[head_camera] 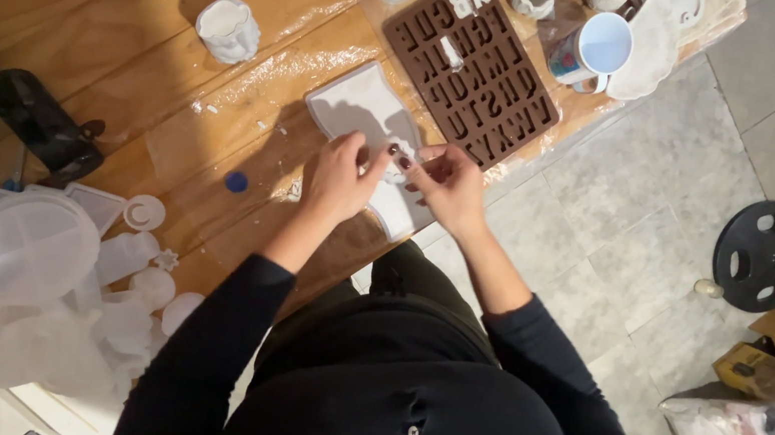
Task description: The person is preparing and inspecting various silicone molds on a workbench for candle or soap making.
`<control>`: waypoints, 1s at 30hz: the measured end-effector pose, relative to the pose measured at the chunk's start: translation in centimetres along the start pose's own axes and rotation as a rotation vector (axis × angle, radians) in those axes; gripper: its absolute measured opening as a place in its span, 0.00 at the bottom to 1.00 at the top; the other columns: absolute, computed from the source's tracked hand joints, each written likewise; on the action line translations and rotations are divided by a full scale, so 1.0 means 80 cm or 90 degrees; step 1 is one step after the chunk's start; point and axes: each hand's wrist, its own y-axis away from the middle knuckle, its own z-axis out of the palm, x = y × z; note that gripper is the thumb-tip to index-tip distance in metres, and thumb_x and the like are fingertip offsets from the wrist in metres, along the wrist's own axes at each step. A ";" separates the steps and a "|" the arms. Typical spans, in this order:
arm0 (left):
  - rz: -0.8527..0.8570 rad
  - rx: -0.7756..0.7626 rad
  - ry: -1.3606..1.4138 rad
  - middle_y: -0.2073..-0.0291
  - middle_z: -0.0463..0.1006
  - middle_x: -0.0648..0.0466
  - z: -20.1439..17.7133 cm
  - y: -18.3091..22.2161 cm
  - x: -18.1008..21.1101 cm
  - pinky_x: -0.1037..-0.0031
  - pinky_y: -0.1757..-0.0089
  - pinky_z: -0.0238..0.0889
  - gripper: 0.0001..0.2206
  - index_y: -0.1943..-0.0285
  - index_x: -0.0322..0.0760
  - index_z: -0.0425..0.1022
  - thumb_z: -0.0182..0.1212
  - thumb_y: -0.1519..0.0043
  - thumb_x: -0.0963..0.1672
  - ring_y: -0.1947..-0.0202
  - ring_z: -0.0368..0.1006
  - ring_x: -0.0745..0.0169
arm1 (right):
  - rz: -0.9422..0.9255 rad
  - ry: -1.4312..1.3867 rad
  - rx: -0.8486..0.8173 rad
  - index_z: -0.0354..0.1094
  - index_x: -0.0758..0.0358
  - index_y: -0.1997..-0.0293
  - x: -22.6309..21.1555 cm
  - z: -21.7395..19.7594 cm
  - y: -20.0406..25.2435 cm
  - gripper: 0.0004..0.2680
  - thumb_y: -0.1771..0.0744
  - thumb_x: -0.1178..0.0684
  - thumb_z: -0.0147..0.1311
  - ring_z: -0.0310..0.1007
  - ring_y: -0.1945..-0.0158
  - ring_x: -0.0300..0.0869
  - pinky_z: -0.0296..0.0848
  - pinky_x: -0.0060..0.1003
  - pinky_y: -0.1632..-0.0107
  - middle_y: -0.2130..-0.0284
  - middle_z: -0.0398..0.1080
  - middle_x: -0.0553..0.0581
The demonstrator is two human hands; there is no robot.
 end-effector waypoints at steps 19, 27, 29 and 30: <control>0.197 0.012 0.027 0.70 0.77 0.41 -0.040 -0.003 0.000 0.54 0.65 0.64 0.10 0.65 0.33 0.70 0.56 0.33 0.44 0.67 0.73 0.36 | 0.003 -0.102 0.064 0.78 0.70 0.59 0.028 0.010 0.007 0.06 0.33 0.57 0.60 0.80 0.66 0.37 0.80 0.31 0.69 0.68 0.78 0.54; 0.209 -0.048 0.057 0.72 0.75 0.44 -0.045 -0.009 -0.030 0.58 0.68 0.66 0.08 0.66 0.30 0.68 0.54 0.33 0.40 0.72 0.74 0.44 | -0.192 0.260 0.210 0.78 0.72 0.62 0.022 0.006 0.014 0.05 0.36 0.59 0.63 0.79 0.73 0.41 0.77 0.34 0.67 0.73 0.77 0.62; 0.257 -0.008 0.058 0.71 0.75 0.43 -0.054 -0.007 -0.035 0.57 0.66 0.65 0.08 0.66 0.30 0.67 0.55 0.33 0.40 0.69 0.74 0.41 | -0.191 0.284 0.220 0.77 0.72 0.63 0.036 -0.005 0.007 0.05 0.36 0.58 0.63 0.78 0.73 0.41 0.77 0.34 0.67 0.74 0.77 0.61; 0.301 0.032 0.058 0.70 0.74 0.42 -0.059 -0.002 -0.039 0.56 0.65 0.65 0.08 0.66 0.30 0.67 0.57 0.33 0.40 0.67 0.73 0.38 | -0.189 0.306 0.227 0.77 0.71 0.64 0.044 -0.008 0.005 0.05 0.36 0.58 0.64 0.78 0.74 0.41 0.77 0.34 0.67 0.74 0.77 0.61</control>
